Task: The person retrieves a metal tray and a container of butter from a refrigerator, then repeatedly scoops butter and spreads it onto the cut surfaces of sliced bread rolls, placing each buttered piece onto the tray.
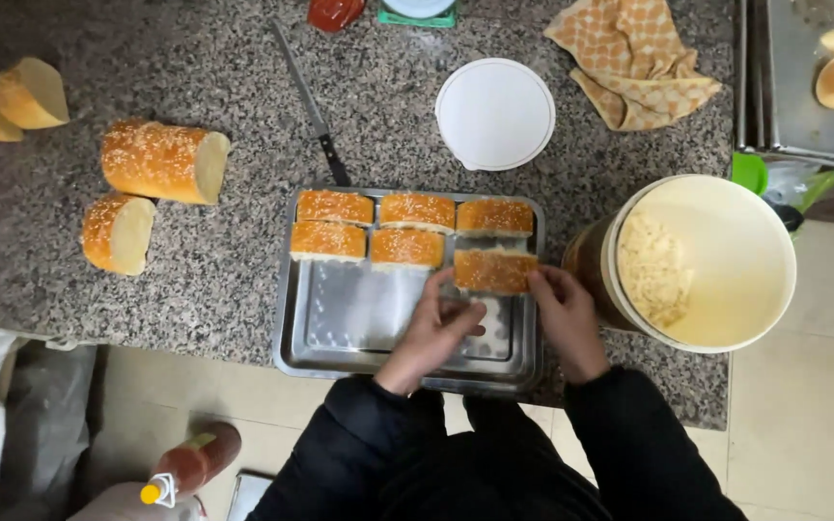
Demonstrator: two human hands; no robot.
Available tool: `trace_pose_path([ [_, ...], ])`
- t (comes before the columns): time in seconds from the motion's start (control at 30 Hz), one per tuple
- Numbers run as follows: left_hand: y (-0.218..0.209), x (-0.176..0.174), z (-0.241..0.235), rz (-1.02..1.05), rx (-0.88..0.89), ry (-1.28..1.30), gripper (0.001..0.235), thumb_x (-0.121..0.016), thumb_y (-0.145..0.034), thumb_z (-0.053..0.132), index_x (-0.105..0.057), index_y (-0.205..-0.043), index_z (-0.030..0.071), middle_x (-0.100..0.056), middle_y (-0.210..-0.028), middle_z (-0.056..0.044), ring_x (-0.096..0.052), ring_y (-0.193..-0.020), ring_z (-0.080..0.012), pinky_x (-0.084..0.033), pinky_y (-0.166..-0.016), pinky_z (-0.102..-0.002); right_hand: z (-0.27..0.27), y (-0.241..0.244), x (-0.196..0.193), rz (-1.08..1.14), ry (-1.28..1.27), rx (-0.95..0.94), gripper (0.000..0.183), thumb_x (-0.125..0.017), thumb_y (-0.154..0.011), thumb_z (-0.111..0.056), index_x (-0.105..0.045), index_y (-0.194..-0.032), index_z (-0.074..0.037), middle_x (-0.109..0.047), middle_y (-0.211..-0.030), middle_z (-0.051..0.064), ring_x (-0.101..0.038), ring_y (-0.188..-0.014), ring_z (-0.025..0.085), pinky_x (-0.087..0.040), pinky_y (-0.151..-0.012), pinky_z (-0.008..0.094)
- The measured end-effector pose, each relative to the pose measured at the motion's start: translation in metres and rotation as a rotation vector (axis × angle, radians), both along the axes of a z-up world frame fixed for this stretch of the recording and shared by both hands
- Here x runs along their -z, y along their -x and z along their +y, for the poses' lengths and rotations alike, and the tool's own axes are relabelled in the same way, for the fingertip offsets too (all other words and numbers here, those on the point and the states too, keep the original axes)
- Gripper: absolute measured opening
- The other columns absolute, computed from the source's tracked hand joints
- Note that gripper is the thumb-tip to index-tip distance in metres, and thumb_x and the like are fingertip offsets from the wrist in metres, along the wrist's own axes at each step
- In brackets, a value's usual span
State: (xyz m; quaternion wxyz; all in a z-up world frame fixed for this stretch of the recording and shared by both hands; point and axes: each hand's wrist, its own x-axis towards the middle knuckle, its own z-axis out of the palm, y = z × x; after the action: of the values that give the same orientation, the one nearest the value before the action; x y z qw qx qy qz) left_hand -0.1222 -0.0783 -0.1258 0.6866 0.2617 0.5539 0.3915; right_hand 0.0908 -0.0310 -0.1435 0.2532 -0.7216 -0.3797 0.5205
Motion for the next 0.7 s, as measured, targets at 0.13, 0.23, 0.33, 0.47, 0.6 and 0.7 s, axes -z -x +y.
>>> trace_pose_path([
  [0.13, 0.006, 0.004, 0.018, 0.075, 0.095, -0.001, 0.101, -0.078, -0.106, 0.023, -0.013, -0.182, 0.010, -0.075, -0.119, -0.029, -0.084, -0.097, -0.0362, -0.066, -0.080, -0.040, 0.016, 0.006, 0.019, -0.049, 0.010, -0.023, 0.067, -0.073, -0.113, -0.056, -0.070, -0.154, -0.003, -0.075, -0.144, 0.025, -0.070, -0.137, 0.042, -0.058, -0.107, 0.056],
  [0.23, 0.005, 0.016, 0.025, 0.050, 0.091, 0.053, 0.104, -0.079, -0.106, 0.028, -0.010, -0.183, 0.013, -0.080, -0.111, -0.028, -0.086, -0.094, -0.0360, -0.066, -0.075, -0.037, 0.024, 0.003, 0.056, -0.056, -0.021, 0.018, 0.060, -0.075, -0.114, -0.052, -0.073, -0.151, -0.004, -0.076, -0.142, 0.022, -0.072, -0.134, 0.039, -0.060, -0.104, 0.054],
  [0.33, 0.003, 0.021, 0.027, 0.053, 0.136, 0.091, 0.104, -0.082, -0.107, 0.029, -0.012, -0.184, 0.017, -0.082, -0.118, -0.027, -0.087, -0.100, -0.0358, -0.067, -0.081, -0.041, 0.025, 0.004, 0.054, -0.066, 0.001, 0.028, 0.060, -0.072, -0.115, -0.052, -0.071, -0.153, -0.005, -0.075, -0.145, 0.022, -0.071, -0.134, 0.039, -0.060, -0.104, 0.053],
  [0.47, 0.005, 0.005, 0.031, 0.020, 0.148, 0.109, 0.107, -0.079, -0.108, 0.030, -0.005, -0.184, 0.016, -0.080, -0.118, -0.029, -0.086, -0.104, -0.0369, -0.067, -0.083, -0.039, 0.030, 0.009, 0.028, -0.038, 0.025, 0.008, 0.063, -0.062, -0.120, -0.047, -0.064, -0.158, 0.003, -0.071, -0.148, 0.031, -0.067, -0.138, 0.045, -0.056, -0.110, 0.058],
  [0.6, 0.011, 0.007, 0.036, 0.049, 0.226, 0.093, 0.106, -0.077, -0.110, 0.031, -0.004, -0.184, 0.011, -0.080, -0.127, -0.031, -0.084, -0.113, -0.0392, -0.067, -0.088, -0.043, 0.031, 0.009, 0.036, -0.027, 0.025, 0.025, 0.064, -0.061, -0.120, -0.049, -0.063, -0.159, 0.001, -0.073, -0.143, 0.029, -0.069, -0.134, 0.042, -0.058, -0.107, 0.056],
  [0.7, 0.014, 0.008, 0.033, 0.054, 0.243, 0.069, 0.108, -0.078, -0.109, 0.031, -0.003, -0.184, 0.010, -0.079, -0.128, -0.033, -0.083, -0.115, -0.0414, -0.067, -0.092, -0.046, 0.030, 0.013, 0.028, -0.020, 0.014, 0.036, 0.064, -0.060, -0.121, -0.048, -0.062, -0.159, 0.004, -0.071, -0.145, 0.030, -0.068, -0.134, 0.041, -0.057, -0.107, 0.056],
])
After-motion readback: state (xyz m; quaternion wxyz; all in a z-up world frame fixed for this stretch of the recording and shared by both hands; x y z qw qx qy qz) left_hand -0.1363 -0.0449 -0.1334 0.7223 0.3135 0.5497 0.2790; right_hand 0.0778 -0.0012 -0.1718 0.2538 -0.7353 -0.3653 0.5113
